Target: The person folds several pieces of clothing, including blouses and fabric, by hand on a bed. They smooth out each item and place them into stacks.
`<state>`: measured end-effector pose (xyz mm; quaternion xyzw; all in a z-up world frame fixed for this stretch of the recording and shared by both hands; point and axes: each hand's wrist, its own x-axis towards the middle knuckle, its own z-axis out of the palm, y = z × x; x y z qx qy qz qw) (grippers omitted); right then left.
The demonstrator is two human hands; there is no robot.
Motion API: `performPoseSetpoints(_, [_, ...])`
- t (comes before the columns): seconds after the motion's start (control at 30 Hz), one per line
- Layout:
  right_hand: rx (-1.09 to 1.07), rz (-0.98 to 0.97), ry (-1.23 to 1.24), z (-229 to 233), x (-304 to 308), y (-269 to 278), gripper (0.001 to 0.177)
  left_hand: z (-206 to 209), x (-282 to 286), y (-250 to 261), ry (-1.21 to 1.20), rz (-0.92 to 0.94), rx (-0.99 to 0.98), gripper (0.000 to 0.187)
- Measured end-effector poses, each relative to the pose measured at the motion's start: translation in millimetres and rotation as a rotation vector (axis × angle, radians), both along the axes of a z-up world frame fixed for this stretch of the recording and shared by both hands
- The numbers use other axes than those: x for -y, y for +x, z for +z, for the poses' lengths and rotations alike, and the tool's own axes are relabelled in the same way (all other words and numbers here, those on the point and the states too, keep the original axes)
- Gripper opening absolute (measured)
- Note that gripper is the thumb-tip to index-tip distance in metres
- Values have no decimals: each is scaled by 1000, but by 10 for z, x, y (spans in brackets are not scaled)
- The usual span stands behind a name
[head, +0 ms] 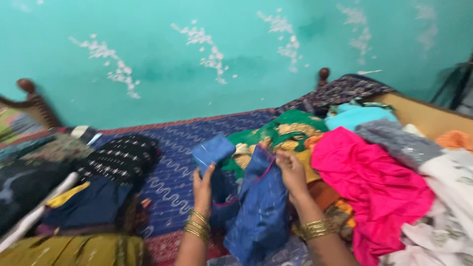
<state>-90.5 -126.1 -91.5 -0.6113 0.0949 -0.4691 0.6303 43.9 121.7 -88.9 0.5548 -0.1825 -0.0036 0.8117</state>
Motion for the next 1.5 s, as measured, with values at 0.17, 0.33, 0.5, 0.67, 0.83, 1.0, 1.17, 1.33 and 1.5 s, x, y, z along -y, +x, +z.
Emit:
performPoseSetpoints(0.17, [-530, -88, -423, -1401, -211, 458, 22, -1246, -230, 272, 66, 20, -331, 80])
performPoseSetpoints(0.33, [-950, -266, -825, -1713, -488, 375, 39, -1754, -182, 527, 327, 134, -195, 76])
performPoseSetpoints(0.5, [-938, -255, -710, -1638, -530, 308, 38, -1823, -112, 501, 566, 240, 18, 57])
performPoseSetpoints(0.67, [-789, -245, -656, -1760, -418, 293, 31, -1657, -135, 366, 444, 72, -34, 64])
performPoseSetpoints(0.83, [-823, -192, -696, -1813, -354, 294, 49, -1241, -160, 231, 23, -87, -81, 86])
performPoseSetpoints(1.0, [-937, -279, -943, -1560, -674, 242, 106, -350, -415, 44, 153, 314, -78, 92])
performPoseSetpoints(1.17, [-975, -90, -976, -1327, -767, 139, 84, 376, -743, -486, 187, 673, 466, 88])
performPoseSetpoints(1.33, [-954, 37, -802, -1141, -716, 87, 40, 444, -700, -681, 548, 422, 494, 82])
performPoseSetpoints(1.5, [-322, -242, -675, -951, 5, -11, 33, -80, -515, -387, 1223, -19, 379, 51])
